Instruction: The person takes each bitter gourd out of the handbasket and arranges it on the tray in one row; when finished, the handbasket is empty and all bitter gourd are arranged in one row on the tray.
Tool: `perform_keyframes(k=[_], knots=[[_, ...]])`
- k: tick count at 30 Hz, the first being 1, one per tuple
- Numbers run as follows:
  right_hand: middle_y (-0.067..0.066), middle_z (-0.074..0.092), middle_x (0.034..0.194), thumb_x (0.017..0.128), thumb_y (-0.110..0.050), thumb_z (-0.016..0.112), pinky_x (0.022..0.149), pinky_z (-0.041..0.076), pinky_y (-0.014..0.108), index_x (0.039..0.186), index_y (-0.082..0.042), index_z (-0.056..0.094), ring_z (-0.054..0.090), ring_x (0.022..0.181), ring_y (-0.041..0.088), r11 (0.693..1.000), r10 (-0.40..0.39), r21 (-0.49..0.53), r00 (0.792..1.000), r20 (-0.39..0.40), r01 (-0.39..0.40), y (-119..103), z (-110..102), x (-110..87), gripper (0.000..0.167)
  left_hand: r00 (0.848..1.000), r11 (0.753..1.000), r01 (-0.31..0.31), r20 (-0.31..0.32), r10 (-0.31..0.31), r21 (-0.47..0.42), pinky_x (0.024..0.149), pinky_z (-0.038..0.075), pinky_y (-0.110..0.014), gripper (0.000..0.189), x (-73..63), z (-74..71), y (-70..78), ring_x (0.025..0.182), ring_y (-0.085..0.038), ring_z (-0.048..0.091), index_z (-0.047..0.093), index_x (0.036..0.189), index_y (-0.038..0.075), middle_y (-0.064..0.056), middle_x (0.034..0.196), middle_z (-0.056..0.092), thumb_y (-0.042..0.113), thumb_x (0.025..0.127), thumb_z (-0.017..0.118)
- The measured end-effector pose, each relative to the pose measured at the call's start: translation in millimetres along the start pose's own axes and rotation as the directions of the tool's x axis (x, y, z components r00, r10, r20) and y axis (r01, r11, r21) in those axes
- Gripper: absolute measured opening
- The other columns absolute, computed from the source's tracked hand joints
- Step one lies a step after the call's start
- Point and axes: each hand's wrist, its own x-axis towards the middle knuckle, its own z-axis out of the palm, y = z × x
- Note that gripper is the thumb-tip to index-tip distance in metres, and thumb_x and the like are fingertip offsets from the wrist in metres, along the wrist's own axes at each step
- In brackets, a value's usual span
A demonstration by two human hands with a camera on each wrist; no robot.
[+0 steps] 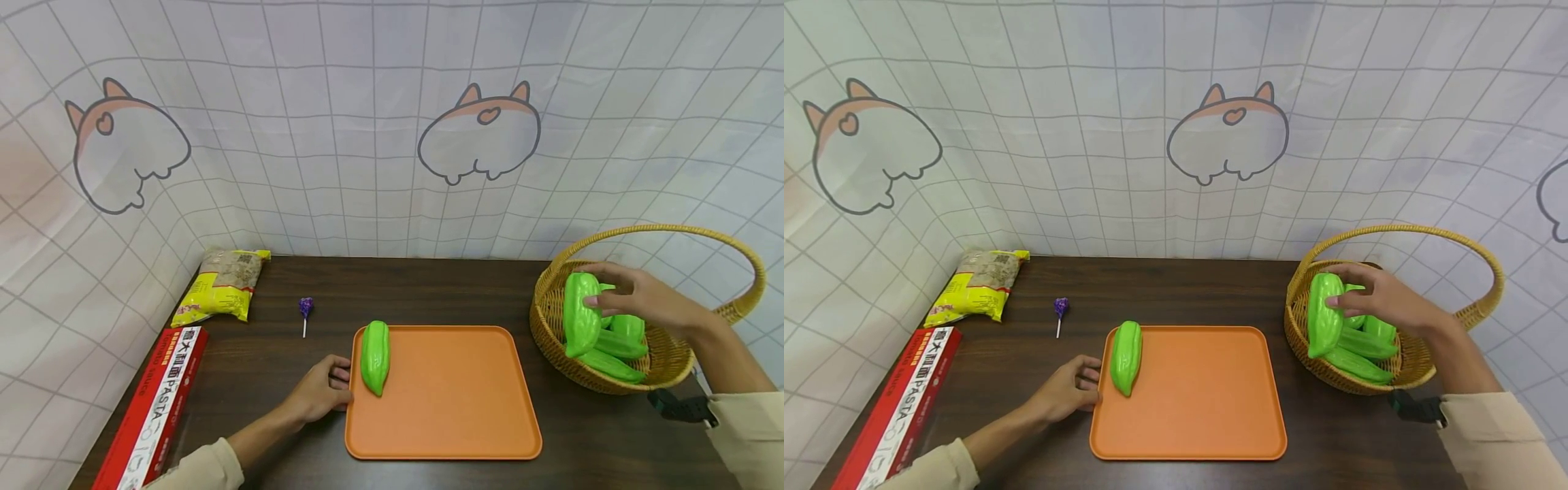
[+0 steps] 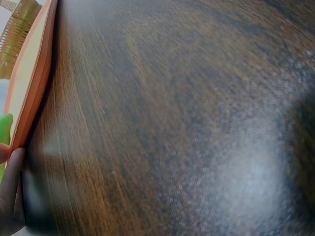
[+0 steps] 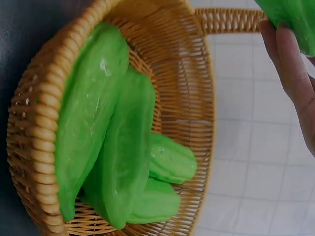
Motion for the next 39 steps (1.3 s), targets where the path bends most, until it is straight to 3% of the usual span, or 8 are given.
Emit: perform_keyframes(k=[6, 9, 14, 18, 23, 28, 31, 39], knots=[[0.009, 0.036, 0.153, 0.100, -0.016, 0.058, 0.086, 0.059, 0.031, 0.151, -0.012, 0.040, 0.051, 0.117, -0.007, 0.998, -0.055, 0.008, 0.998, 0.018, 0.055, -13.2, 12.9, -6.1, 0.054, 1.000, 1.000, 0.003, -0.001, -0.003, -0.002, 0.067, 0.063, -0.036, 0.062, -0.1, -1.2, 0.3, 0.089, -0.019, 0.063, 0.049, 0.132, -0.008, -0.019, 0.111, 0.056, -0.006, 0.074, 0.071], [0.004, 0.040, 0.150, 0.099, -0.016, 0.059, 0.088, 0.057, 0.027, 0.149, -0.013, 0.043, 0.052, 0.127, 0.010, 0.997, -0.081, -0.009, 0.996, 0.027, 0.082, -21.6, 21.1, -5.6, 0.052, 1.000, 1.000, 0.008, -0.001, -0.008, -0.009, 0.067, 0.064, -0.036, 0.061, -0.5, -1.9, 0.4, 0.088, -0.020, 0.063, 0.049, 0.131, -0.007, -0.019, 0.111, 0.056, -0.006, 0.074, 0.071], [0.011, 0.040, 0.151, 0.099, -0.017, 0.061, 0.091, 0.054, 0.023, 0.148, -0.012, 0.044, 0.047, 0.132, 0.048, 0.995, -0.098, 0.015, 0.994, 0.057, 0.097, -35.8, 38.1, -1.0, 0.052, 1.000, 1.000, 0.012, 0.003, -0.012, -0.017, 0.068, 0.064, -0.036, 0.061, -0.7, -2.6, -0.3, 0.088, -0.020, 0.063, 0.049, 0.131, -0.007, -0.019, 0.111, 0.056, -0.006, 0.074, 0.072], [0.015, 0.039, 0.153, 0.098, -0.018, 0.062, 0.092, 0.057, 0.037, 0.147, -0.016, 0.045, 0.042, 0.135, 0.055, 0.993, -0.096, 0.076, 0.992, 0.083, 0.090, -43.6, 54.9, 5.1, 0.052, 1.000, 1.000, 0.006, 0.006, -0.006, -0.014, 0.068, 0.064, -0.036, 0.061, 0.2, -2.0, -1.7, 0.089, -0.019, 0.064, 0.049, 0.132, -0.008, -0.019, 0.111, 0.056, -0.006, 0.075, 0.072], [0.013, 0.039, 0.154, 0.097, -0.022, 0.064, 0.096, 0.053, 0.051, 0.146, -0.021, 0.047, 0.039, 0.137, 0.054, 0.990, -0.090, 0.113, 0.991, 0.102, 0.079, -49.2, 74.6, 14.9, 0.052, 1.000, 1.000, 0.010, 0.003, -0.010, -0.010, 0.068, 0.064, -0.036, 0.061, 0.3, -1.8, -2.0, 0.089, -0.020, 0.064, 0.049, 0.131, -0.007, -0.019, 0.111, 0.056, -0.006, 0.075, 0.072], [0.016, 0.057, 0.135, 0.098, -0.015, 0.062, 0.094, 0.057, 0.040, 0.149, -0.015, 0.042, 0.063, 0.118, 0.032, 0.971, -0.135, 0.218, 0.977, 0.167, 0.097, -48.5, 91.0, 27.0, 0.054, 1.000, 1.000, 0.021, -0.005, -0.021, -0.009, 0.068, 0.064, -0.037, 0.061, 0.4, -1.4, -2.2, 0.088, -0.020, 0.064, 0.050, 0.131, -0.007, -0.019, 0.111, 0.056, -0.006, 0.074, 0.072], [0.016, 0.064, 0.124, 0.098, -0.014, 0.062, 0.092, 0.058, 0.034, 0.150, -0.011, 0.040, 0.069, 0.106, 0.024, 0.959, -0.156, 0.263, 0.971, 0.184, 0.104, -48.2, 100.1, 34.1, 0.056, 1.000, 1.000, 0.022, -0.009, -0.022, -0.008, 0.068, 0.064, -0.037, 0.061, 0.7, -1.2, -2.1, 0.088, -0.020, 0.064, 0.050, 0.131, -0.007, -0.019, 0.111, 0.056, -0.006, 0.074, 0.072], [0.018, 0.061, 0.125, 0.096, -0.017, 0.067, 0.089, 0.060, 0.038, 0.148, -0.013, 0.042, 0.071, 0.103, 0.028, 0.940, -0.153, 0.330, 0.971, 0.184, 0.085, -50.5, 127.7, 53.4, 0.058, 1.000, 1.000, 0.021, -0.011, -0.021, -0.004, 0.068, 0.064, -0.037, 0.061, 0.6, -0.7, -0.4, 0.089, -0.020, 0.064, 0.050, 0.132, -0.006, -0.019, 0.112, 0.056, -0.006, 0.074, 0.072]])
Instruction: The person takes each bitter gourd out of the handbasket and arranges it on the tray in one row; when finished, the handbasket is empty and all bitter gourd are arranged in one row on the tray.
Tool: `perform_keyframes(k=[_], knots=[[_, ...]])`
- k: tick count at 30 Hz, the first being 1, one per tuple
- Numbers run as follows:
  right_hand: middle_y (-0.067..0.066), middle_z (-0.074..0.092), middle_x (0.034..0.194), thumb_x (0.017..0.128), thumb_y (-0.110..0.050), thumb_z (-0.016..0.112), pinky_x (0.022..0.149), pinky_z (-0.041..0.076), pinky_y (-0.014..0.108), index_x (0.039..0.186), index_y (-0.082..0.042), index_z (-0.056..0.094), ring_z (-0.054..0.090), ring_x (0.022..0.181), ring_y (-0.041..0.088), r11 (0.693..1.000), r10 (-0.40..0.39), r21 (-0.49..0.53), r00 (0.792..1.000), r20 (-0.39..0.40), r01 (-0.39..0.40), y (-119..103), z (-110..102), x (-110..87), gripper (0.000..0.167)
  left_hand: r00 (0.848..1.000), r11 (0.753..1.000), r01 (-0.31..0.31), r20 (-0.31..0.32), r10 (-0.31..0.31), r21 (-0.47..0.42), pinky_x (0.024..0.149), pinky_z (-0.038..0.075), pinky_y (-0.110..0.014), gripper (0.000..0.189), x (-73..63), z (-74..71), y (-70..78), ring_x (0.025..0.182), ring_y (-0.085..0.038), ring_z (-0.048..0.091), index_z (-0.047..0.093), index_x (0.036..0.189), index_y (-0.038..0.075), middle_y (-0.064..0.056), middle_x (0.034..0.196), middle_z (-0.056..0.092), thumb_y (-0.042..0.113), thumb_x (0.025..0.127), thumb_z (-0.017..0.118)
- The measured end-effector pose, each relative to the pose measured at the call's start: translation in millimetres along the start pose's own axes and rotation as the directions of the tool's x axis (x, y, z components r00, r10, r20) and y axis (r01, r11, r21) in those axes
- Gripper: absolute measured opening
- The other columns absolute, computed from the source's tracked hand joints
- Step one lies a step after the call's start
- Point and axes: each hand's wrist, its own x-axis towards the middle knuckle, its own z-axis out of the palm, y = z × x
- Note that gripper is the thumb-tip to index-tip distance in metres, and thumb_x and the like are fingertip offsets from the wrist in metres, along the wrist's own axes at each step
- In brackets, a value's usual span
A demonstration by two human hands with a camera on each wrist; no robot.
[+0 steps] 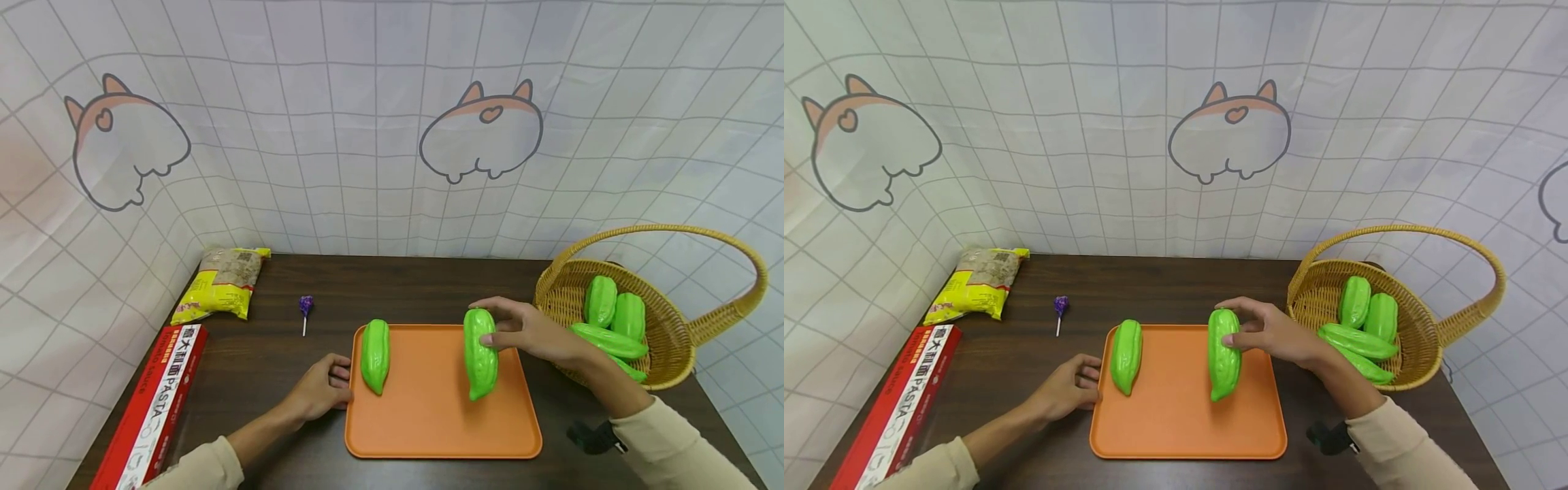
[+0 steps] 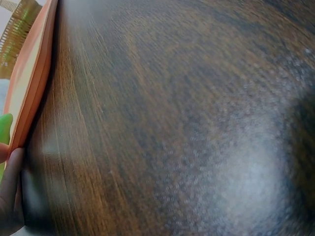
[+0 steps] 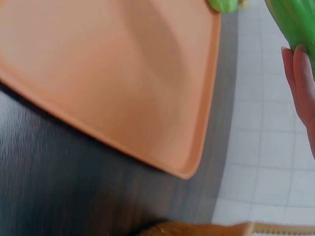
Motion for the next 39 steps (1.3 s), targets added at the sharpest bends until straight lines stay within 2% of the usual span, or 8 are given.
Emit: perform_keyframes(k=[3, 9, 20, 26, 33, 39], knots=[[0.020, 0.054, 0.130, 0.095, -0.017, 0.068, 0.087, 0.061, 0.037, 0.147, -0.010, 0.043, 0.070, 0.102, 0.027, 1.000, -0.004, 0.030, 1.000, 0.006, 0.004, 4.2, 8.5, 10.4, 0.058, 1.000, 1.000, -0.003, 0.002, 0.003, 0.003, 0.068, 0.064, -0.036, 0.061, 0.0, 0.1, 0.0, 0.089, -0.020, 0.064, 0.050, 0.132, -0.006, -0.018, 0.112, 0.057, -0.006, 0.074, 0.072], [0.023, 0.051, 0.133, 0.095, -0.017, 0.068, 0.087, 0.061, 0.036, 0.147, -0.007, 0.044, 0.070, 0.103, 0.025, 1.000, -0.006, 0.026, 1.000, 0.009, 0.005, 13.0, 22.7, 29.4, 0.058, 1.000, 1.000, 0.001, -0.006, 0.000, 0.008, 0.068, 0.064, -0.037, 0.062, 0.6, 0.9, -1.1, 0.090, -0.020, 0.063, 0.050, 0.133, -0.006, -0.019, 0.112, 0.056, -0.007, 0.073, 0.070], [0.022, 0.048, 0.135, 0.094, -0.024, 0.070, 0.091, 0.060, 0.042, 0.150, -0.007, 0.042, 0.066, 0.113, 0.030, 0.997, 0.060, 0.039, 0.998, -0.012, -0.060, 25.5, 37.3, 52.7, 0.065, 1.000, 1.000, 0.011, 0.011, -0.011, -0.005, 0.068, 0.064, -0.035, 0.062, 1.1, -0.4, -1.0, 0.091, -0.021, 0.063, 0.050, 0.133, -0.005, -0.018, 0.113, 0.056, -0.006, 0.074, 0.070], [0.022, 0.048, 0.129, 0.094, -0.024, 0.070, 0.089, 0.061, 0.040, 0.150, -0.004, 0.040, 0.067, 0.109, 0.027, 0.996, 0.065, 0.065, 0.998, -0.011, -0.064, 30.7, 46.5, 65.2, 0.067, 1.000, 1.000, -0.010, 0.008, 0.010, -0.002, 0.068, 0.064, -0.037, 0.063, 0.8, -0.5, -1.8, 0.091, -0.021, 0.062, 0.049, 0.133, -0.006, -0.019, 0.113, 0.056, -0.006, 0.074, 0.069], [0.021, 0.052, 0.121, 0.093, -0.027, 0.071, 0.084, 0.062, 0.039, 0.147, -0.007, 0.043, 0.070, 0.096, 0.024, 0.994, 0.096, 0.064, 0.994, -0.053, -0.093, 32.4, 58.7, 79.1, 0.064, 1.000, 1.000, -0.004, 0.000, 0.004, -0.003, 0.067, 0.063, -0.036, 0.062, 0.1, -1.0, -1.2, 0.090, -0.021, 0.062, 0.051, 0.132, -0.005, -0.018, 0.113, 0.056, -0.006, 0.073, 0.070], [0.024, 0.053, 0.127, 0.092, -0.026, 0.072, 0.084, 0.063, 0.041, 0.145, -0.006, 0.043, 0.071, 0.093, 0.024, 0.988, 0.127, 0.104, 0.988, -0.093, -0.117, 33.9, 69.8, 89.3, 0.064, 1.000, 1.000, -0.012, 0.006, 0.012, 0.000, 0.067, 0.064, -0.037, 0.062, -0.2, -1.1, -1.0, 0.090, -0.021, 0.062, 0.050, 0.132, -0.006, -0.018, 0.113, 0.055, -0.006, 0.073, 0.070]])
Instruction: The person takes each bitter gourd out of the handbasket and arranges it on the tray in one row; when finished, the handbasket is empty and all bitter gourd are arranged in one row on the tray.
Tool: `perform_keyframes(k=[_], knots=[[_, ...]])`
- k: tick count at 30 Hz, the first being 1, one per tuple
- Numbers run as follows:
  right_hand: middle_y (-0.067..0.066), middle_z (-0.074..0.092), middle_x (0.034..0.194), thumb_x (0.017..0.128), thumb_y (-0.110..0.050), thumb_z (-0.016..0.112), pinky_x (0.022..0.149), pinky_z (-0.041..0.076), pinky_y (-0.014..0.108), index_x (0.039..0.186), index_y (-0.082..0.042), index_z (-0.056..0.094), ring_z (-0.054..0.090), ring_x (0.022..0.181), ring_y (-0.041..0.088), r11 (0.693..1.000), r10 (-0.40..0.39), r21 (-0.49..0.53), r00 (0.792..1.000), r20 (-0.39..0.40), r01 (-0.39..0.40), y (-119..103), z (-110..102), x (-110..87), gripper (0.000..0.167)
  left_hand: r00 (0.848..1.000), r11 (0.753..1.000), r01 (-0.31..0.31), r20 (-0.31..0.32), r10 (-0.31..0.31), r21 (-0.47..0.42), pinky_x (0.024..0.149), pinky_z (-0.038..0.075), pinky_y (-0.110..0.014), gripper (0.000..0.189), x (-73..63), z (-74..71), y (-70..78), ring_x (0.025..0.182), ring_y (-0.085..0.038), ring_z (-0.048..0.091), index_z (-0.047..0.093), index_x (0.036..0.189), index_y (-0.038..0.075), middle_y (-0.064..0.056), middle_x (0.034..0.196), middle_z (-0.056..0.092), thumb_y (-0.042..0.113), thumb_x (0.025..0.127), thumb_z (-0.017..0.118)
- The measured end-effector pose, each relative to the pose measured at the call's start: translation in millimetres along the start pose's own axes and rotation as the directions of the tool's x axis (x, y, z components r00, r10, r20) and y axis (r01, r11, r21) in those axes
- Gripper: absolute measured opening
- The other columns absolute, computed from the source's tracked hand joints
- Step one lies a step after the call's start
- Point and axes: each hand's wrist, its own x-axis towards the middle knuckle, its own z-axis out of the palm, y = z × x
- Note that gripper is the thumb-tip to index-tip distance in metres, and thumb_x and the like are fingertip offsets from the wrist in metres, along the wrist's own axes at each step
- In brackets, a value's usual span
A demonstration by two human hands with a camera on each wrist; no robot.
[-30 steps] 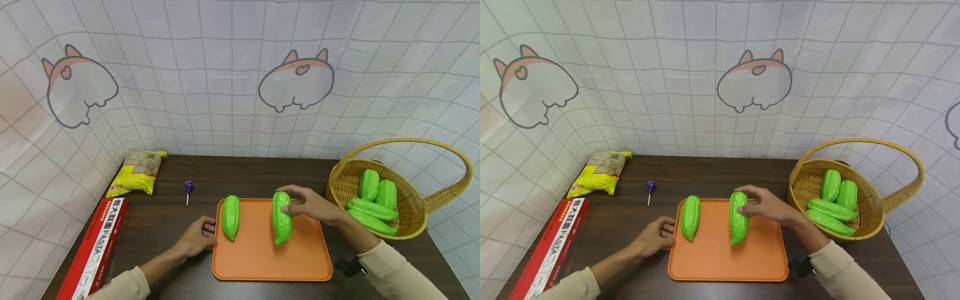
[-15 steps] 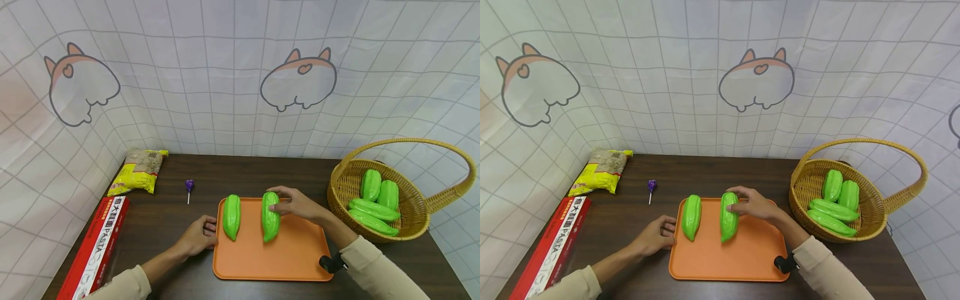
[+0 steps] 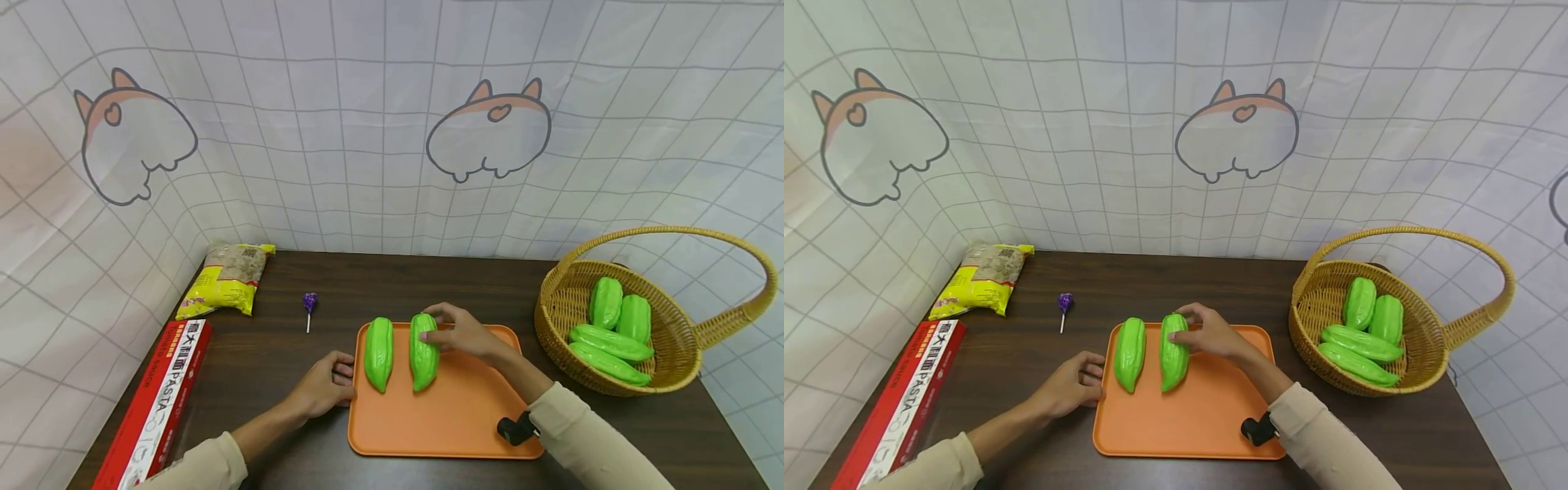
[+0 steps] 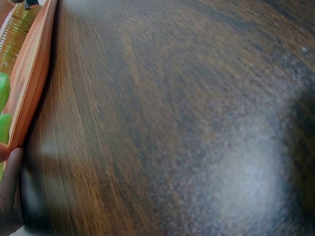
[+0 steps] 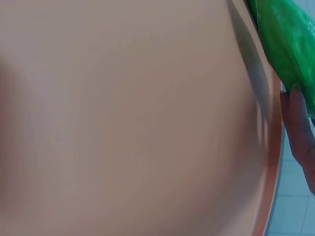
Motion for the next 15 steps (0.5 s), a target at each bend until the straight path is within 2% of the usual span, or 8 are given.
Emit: perform_keyframes(k=[5, 15], knots=[[0.025, 0.054, 0.131, 0.092, -0.026, 0.072, 0.083, 0.062, 0.046, 0.145, -0.004, 0.042, 0.071, 0.093, 0.024, 1.000, 0.005, 0.024, 1.000, -0.011, -0.005, 2.8, 9.7, 5.8, 0.064, 1.000, 1.000, -0.001, 0.003, 0.001, -0.002, 0.067, 0.063, -0.037, 0.062, -0.6, -0.1, 0.4, 0.091, -0.021, 0.062, 0.050, 0.132, -0.006, -0.019, 0.113, 0.055, -0.006, 0.073, 0.070], [0.025, 0.055, 0.129, 0.094, -0.025, 0.071, 0.082, 0.063, 0.041, 0.147, -0.007, 0.043, 0.070, 0.095, 0.025, 1.000, 0.007, 0.031, 1.000, -0.023, -0.006, 5.7, 21.5, 13.9, 0.063, 1.000, 1.000, 0.008, -0.009, -0.008, -0.010, 0.069, 0.063, -0.035, 0.063, -0.4, 0.5, 0.5, 0.091, -0.022, 0.061, 0.052, 0.131, -0.005, -0.018, 0.113, 0.057, -0.006, 0.071, 0.070]])
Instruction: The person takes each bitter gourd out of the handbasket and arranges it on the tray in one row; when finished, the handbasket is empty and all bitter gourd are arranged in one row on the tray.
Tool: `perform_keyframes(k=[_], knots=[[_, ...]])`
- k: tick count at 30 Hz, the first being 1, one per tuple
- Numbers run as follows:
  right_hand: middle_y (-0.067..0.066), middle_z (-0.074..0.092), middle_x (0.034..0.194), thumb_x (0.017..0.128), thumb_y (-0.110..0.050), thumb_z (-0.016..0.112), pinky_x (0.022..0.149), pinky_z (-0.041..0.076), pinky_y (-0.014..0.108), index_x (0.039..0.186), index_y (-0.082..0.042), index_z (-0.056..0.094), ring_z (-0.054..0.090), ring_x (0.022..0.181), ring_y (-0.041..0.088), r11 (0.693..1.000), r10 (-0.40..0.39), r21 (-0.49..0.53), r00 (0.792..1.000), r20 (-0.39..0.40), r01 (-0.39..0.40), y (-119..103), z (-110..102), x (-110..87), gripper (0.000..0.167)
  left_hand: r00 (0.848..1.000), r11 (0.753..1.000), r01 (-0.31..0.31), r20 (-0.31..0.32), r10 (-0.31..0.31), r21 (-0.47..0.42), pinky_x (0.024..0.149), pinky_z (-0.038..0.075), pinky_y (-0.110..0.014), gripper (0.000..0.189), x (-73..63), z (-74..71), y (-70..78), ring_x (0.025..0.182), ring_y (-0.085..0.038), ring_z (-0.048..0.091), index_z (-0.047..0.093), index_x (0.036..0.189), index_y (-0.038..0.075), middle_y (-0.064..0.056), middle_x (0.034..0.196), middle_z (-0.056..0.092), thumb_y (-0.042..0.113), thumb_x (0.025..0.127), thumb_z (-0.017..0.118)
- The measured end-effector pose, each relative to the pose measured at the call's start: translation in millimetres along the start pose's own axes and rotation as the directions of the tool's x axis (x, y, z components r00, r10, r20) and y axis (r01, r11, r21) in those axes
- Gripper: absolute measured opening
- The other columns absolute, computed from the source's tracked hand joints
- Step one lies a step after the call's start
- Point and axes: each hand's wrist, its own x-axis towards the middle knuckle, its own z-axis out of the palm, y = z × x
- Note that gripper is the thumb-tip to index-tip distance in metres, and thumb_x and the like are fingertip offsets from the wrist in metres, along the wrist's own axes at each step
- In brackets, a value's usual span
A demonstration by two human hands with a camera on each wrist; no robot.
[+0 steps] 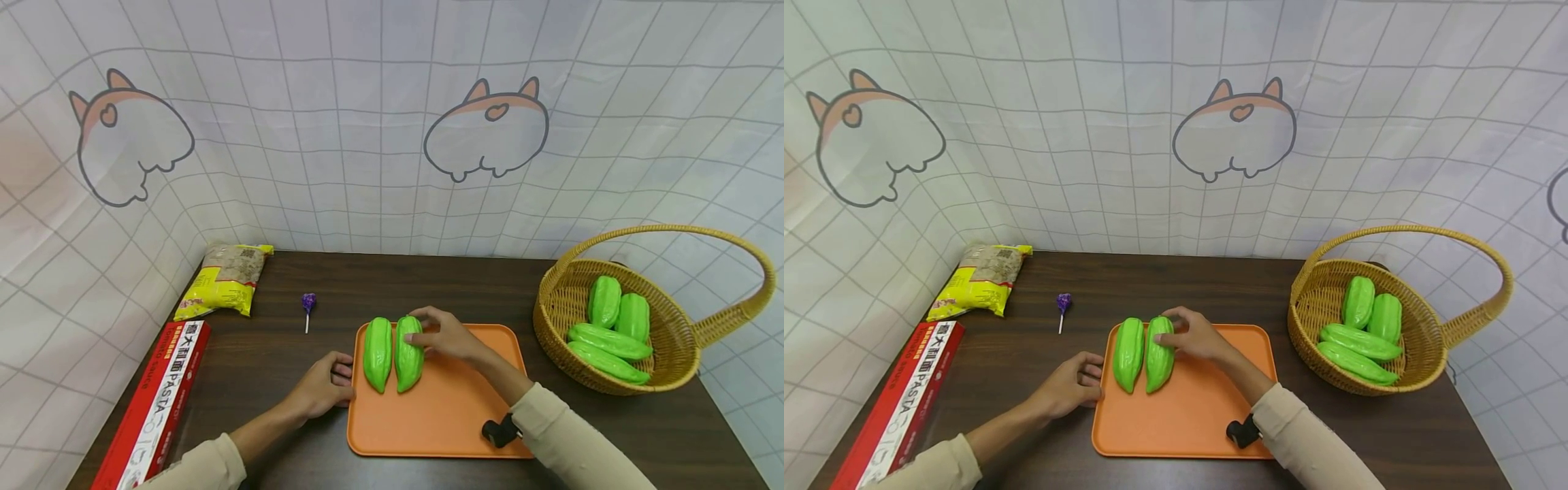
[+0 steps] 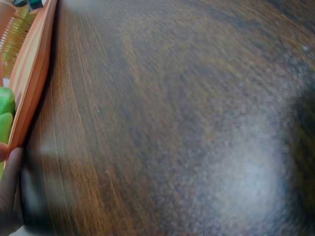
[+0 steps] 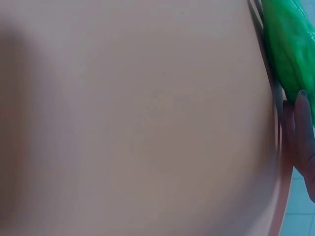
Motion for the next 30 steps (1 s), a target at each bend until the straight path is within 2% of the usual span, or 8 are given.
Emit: perform_keyframes(k=[6, 14, 21, 30], knots=[[0.024, 0.055, 0.132, 0.092, -0.026, 0.073, 0.085, 0.062, 0.042, 0.149, -0.006, 0.041, 0.069, 0.099, 0.026, 1.000, -0.008, 0.002, 1.000, 0.000, 0.008, 0.8, 2.1, 1.2, 0.068, 1.000, 1.000, 0.003, -0.004, -0.003, 0.005, 0.068, 0.063, -0.035, 0.062, -0.2, 0.5, 0.7, 0.091, -0.022, 0.061, 0.052, 0.131, -0.005, -0.018, 0.113, 0.057, -0.006, 0.071, 0.071], [0.026, 0.056, 0.131, 0.091, -0.024, 0.074, 0.088, 0.061, 0.041, 0.146, -0.004, 0.045, 0.068, 0.101, 0.026, 0.999, -0.023, -0.029, 1.000, -0.013, 0.023, 1.5, 4.9, 1.0, 0.065, 1.000, 1.000, -0.002, -0.012, 0.002, 0.018, 0.067, 0.063, -0.036, 0.062, 1.2, 1.5, -0.2, 0.090, -0.021, 0.061, 0.052, 0.130, -0.005, -0.017, 0.111, 0.056, -0.007, 0.072, 0.071], [0.024, 0.056, 0.128, 0.092, -0.027, 0.072, 0.083, 0.061, 0.039, 0.144, -0.005, 0.048, 0.067, 0.096, 0.023, 0.998, -0.022, -0.067, 0.999, -0.042, 0.019, 1.0, 11.5, 1.2, 0.061, 1.000, 1.000, 0.005, -0.008, -0.005, 0.006, 0.068, 0.064, -0.035, 0.061, 0.4, 0.6, 0.0, 0.090, -0.022, 0.061, 0.052, 0.130, -0.004, -0.018, 0.111, 0.056, -0.007, 0.072, 0.071], [0.021, 0.056, 0.128, 0.091, -0.027, 0.073, 0.082, 0.061, 0.037, 0.143, -0.010, 0.049, 0.067, 0.096, 0.022, 0.999, -0.011, -0.042, 0.998, -0.063, 0.008, 0.0, 17.9, 1.6, 0.060, 1.000, 1.000, -0.004, -0.004, 0.004, -0.002, 0.069, 0.064, -0.035, 0.061, 1.1, 0.6, -0.8, 0.090, -0.022, 0.061, 0.052, 0.130, -0.005, -0.018, 0.112, 0.056, -0.007, 0.072, 0.070]])
